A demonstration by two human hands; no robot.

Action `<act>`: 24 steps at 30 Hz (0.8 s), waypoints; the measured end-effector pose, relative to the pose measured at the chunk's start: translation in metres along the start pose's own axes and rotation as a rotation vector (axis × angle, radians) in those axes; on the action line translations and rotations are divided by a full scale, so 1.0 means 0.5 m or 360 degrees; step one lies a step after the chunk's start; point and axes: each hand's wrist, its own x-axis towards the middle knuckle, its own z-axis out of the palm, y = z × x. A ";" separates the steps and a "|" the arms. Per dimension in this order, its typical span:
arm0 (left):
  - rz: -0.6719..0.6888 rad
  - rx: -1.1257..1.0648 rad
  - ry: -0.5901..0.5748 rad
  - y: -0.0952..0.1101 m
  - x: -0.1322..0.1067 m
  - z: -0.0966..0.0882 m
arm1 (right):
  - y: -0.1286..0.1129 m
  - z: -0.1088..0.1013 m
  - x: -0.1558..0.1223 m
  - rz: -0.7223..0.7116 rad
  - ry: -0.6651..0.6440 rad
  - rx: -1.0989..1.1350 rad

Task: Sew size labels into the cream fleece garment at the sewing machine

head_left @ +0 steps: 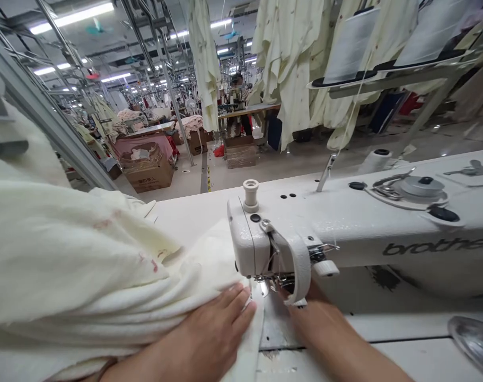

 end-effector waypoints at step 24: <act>-0.0121 -0.0164 0.0003 -0.009 -0.008 0.027 | -0.081 -0.022 -0.055 0.0047 0.0231 0.0180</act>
